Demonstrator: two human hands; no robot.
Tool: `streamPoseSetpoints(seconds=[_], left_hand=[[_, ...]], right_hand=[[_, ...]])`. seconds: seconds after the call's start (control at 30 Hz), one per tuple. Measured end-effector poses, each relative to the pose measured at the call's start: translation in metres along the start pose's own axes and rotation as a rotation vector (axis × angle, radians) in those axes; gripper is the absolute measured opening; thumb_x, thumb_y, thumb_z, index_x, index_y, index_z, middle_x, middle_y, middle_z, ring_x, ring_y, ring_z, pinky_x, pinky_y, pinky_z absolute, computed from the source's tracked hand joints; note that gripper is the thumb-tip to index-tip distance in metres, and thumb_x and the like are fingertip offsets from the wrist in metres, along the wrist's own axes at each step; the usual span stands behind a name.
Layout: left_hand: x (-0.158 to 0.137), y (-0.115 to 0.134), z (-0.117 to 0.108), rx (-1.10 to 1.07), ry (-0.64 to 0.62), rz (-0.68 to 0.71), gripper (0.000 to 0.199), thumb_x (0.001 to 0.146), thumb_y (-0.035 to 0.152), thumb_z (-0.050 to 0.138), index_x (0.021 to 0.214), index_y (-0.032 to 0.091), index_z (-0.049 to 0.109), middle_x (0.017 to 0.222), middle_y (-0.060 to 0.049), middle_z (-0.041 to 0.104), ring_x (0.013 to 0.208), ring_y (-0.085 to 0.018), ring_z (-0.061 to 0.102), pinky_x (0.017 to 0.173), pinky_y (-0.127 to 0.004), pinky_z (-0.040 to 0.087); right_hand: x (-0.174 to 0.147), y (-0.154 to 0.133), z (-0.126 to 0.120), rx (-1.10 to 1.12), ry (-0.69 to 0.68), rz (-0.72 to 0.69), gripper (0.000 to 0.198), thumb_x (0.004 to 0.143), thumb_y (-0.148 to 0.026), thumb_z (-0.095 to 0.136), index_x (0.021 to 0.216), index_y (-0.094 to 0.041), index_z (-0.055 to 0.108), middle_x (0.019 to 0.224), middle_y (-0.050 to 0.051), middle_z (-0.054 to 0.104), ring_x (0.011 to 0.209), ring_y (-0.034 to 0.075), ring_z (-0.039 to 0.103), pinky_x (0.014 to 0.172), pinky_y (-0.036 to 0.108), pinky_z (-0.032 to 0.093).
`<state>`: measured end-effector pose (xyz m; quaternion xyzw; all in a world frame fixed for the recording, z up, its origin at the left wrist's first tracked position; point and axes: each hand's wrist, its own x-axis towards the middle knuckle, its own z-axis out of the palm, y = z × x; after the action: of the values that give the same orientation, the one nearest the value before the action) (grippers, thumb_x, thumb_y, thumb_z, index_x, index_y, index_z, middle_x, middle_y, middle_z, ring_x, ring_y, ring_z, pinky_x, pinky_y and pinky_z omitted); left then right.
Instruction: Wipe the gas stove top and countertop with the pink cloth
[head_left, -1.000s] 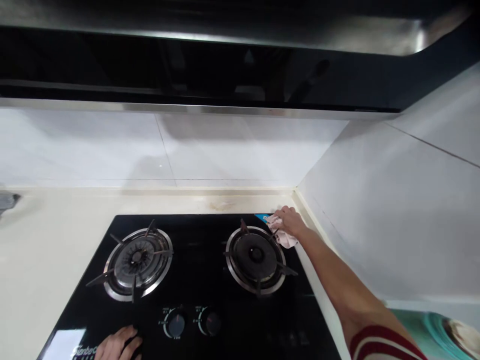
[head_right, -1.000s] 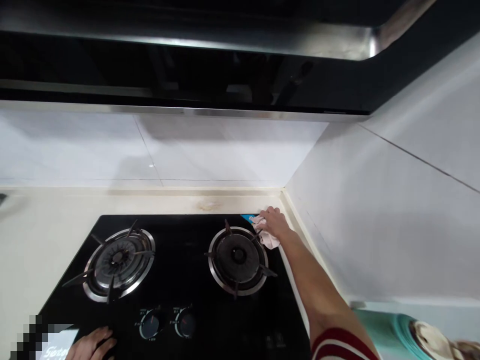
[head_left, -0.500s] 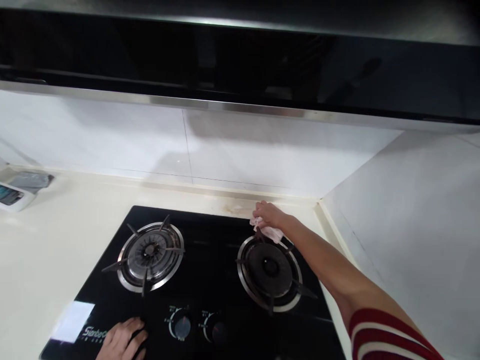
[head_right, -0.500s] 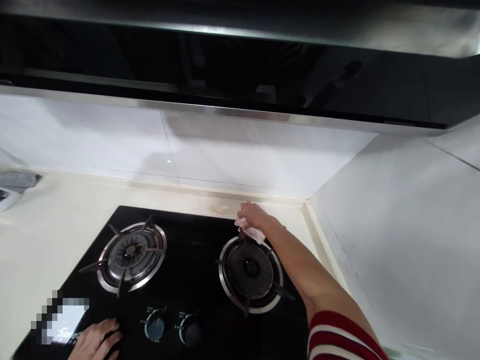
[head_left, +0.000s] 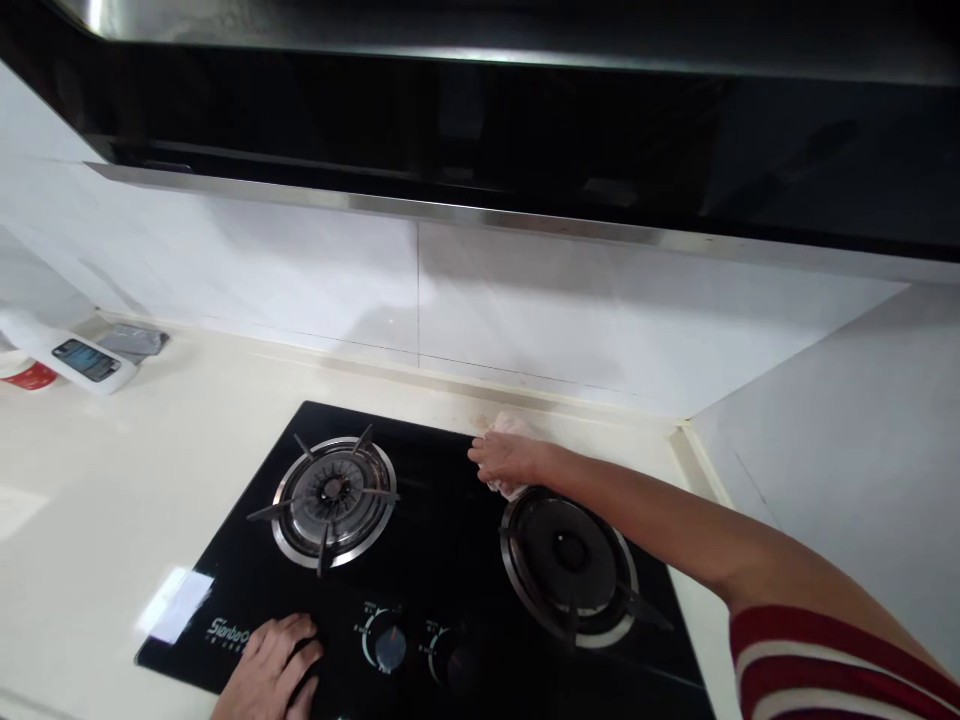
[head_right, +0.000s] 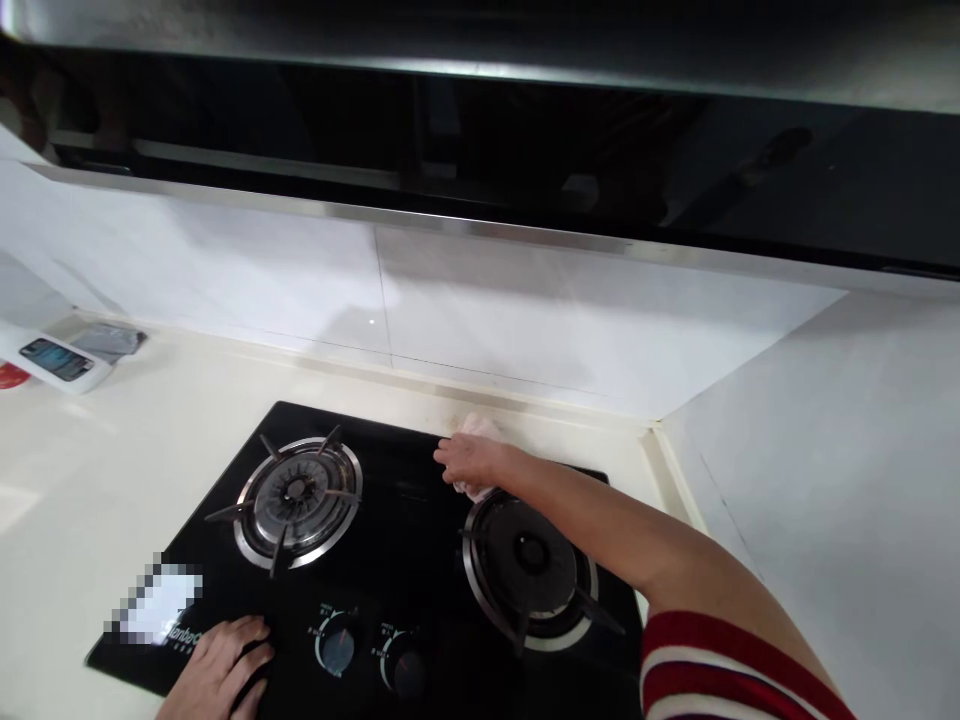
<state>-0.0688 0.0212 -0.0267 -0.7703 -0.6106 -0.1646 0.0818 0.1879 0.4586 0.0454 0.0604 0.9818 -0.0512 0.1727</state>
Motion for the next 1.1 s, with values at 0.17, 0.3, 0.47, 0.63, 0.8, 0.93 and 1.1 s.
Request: streamPoseSetpoints(seconds=[0.17, 0.3, 0.47, 0.63, 0.8, 0.93, 1.1], left_hand=[[0.0, -0.002, -0.001, -0.001, -0.008, 0.021, 0.023, 0.089, 0.022, 0.056, 0.11, 0.023, 0.063, 0.111, -0.007, 0.067, 0.11, -0.023, 0.059, 0.096, -0.038, 0.043], [-0.003, -0.005, 0.002, 0.008, -0.004, 0.029, 0.023, 0.09, 0.024, 0.055, 0.111, 0.024, 0.063, 0.112, -0.006, 0.067, 0.111, -0.023, 0.06, 0.095, -0.037, 0.044], [-0.004, -0.007, 0.004, 0.022, 0.004, 0.044, 0.024, 0.088, 0.023, 0.058, 0.111, 0.023, 0.064, 0.112, -0.007, 0.066, 0.111, -0.023, 0.059, 0.096, -0.037, 0.043], [-0.004, -0.008, 0.005, 0.018, 0.009, 0.043, 0.024, 0.088, 0.022, 0.057, 0.112, 0.023, 0.063, 0.114, -0.007, 0.066, 0.112, -0.024, 0.058, 0.097, -0.038, 0.043], [-0.006, -0.008, 0.007, 0.017, 0.0, 0.036, 0.024, 0.089, 0.023, 0.057, 0.112, 0.023, 0.063, 0.114, -0.006, 0.066, 0.112, -0.023, 0.059, 0.096, -0.038, 0.042], [-0.006, -0.009, 0.007, 0.026, -0.005, 0.043, 0.024, 0.089, 0.025, 0.057, 0.113, 0.023, 0.063, 0.114, -0.006, 0.067, 0.111, -0.023, 0.059, 0.096, -0.038, 0.043], [-0.006, -0.01, 0.008, 0.025, 0.008, 0.055, 0.023, 0.09, 0.026, 0.057, 0.112, 0.023, 0.063, 0.113, -0.006, 0.067, 0.111, -0.023, 0.06, 0.097, -0.038, 0.042]], right_hand=[[-0.006, -0.011, 0.009, 0.022, -0.033, -0.015, 0.033, 0.063, -0.044, 0.085, 0.09, -0.031, 0.072, 0.128, 0.001, 0.058, 0.123, 0.027, 0.042, 0.105, 0.04, 0.03], [-0.019, 0.013, 0.011, 0.04, 0.0, 0.27, 0.068, 0.054, -0.053, 0.089, 0.112, -0.027, 0.065, 0.137, 0.01, 0.048, 0.125, 0.037, 0.038, 0.1, 0.052, 0.032], [-0.025, 0.041, 0.015, 0.121, 0.003, 0.535, 0.075, 0.053, -0.054, 0.088, 0.118, -0.027, 0.061, 0.132, 0.012, 0.048, 0.114, 0.034, 0.046, 0.085, 0.04, 0.043], [-0.033, 0.061, 0.019, 0.17, 0.035, 0.619, 0.058, 0.061, -0.047, 0.086, 0.11, -0.024, 0.064, 0.124, 0.01, 0.053, 0.103, 0.027, 0.053, 0.078, 0.032, 0.044], [-0.052, 0.084, 0.028, 0.189, 0.095, 0.711, 0.058, 0.061, -0.051, 0.086, 0.107, -0.022, 0.066, 0.119, 0.01, 0.057, 0.105, 0.026, 0.055, 0.084, 0.032, 0.043], [-0.082, 0.1, 0.047, 0.196, 0.193, 0.902, 0.058, 0.072, -0.056, 0.077, 0.115, -0.02, 0.065, 0.12, 0.014, 0.056, 0.106, 0.028, 0.057, 0.086, 0.036, 0.043], [-0.126, 0.108, 0.08, 0.201, 0.339, 1.003, 0.063, 0.081, -0.056, 0.066, 0.13, -0.019, 0.057, 0.125, 0.017, 0.053, 0.112, 0.032, 0.054, 0.091, 0.042, 0.044]])
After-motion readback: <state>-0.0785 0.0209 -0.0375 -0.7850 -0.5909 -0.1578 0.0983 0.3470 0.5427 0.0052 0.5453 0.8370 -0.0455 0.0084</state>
